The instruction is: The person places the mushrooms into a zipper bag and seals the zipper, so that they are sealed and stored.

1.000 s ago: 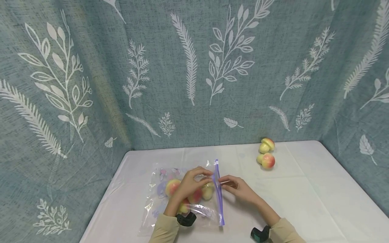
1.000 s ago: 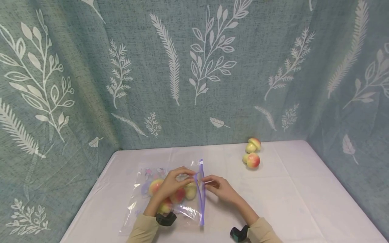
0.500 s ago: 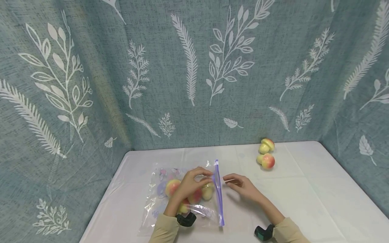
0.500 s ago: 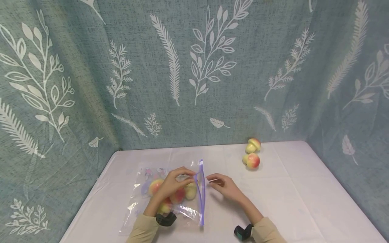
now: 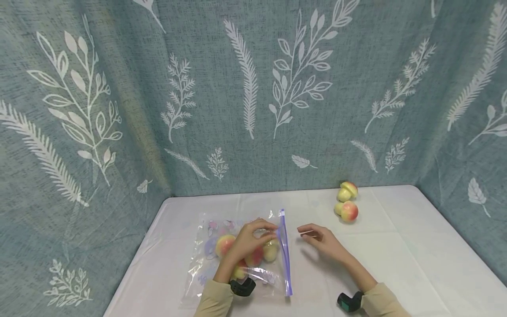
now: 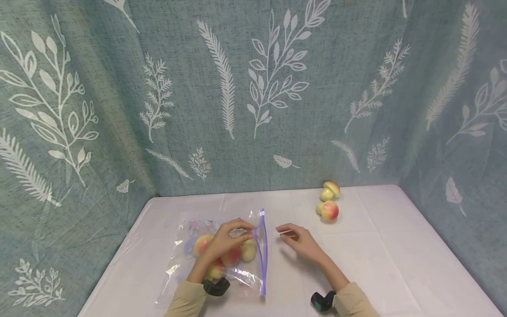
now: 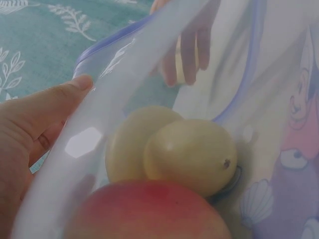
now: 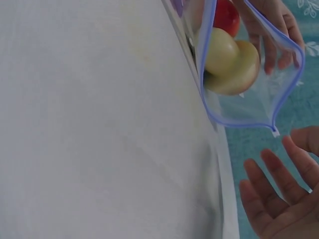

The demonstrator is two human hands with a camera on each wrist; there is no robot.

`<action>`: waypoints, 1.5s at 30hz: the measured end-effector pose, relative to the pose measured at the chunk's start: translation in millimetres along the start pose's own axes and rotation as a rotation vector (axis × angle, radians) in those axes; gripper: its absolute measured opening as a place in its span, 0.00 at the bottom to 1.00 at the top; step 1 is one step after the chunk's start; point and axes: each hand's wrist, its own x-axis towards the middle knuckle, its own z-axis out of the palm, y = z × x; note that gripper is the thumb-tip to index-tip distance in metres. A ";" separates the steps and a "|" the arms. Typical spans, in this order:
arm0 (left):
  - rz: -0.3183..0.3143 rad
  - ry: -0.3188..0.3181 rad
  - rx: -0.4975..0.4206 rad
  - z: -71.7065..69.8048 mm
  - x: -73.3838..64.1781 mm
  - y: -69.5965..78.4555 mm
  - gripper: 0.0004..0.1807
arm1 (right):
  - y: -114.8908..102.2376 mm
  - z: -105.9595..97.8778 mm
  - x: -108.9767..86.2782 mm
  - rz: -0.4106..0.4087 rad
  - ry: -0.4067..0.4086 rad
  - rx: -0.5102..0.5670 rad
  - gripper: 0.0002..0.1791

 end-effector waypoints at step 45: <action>0.008 0.006 0.003 1.3 0.2 -4.3 0.12 | 44.5 -45.7 1.6 0.139 0.239 -0.147 0.17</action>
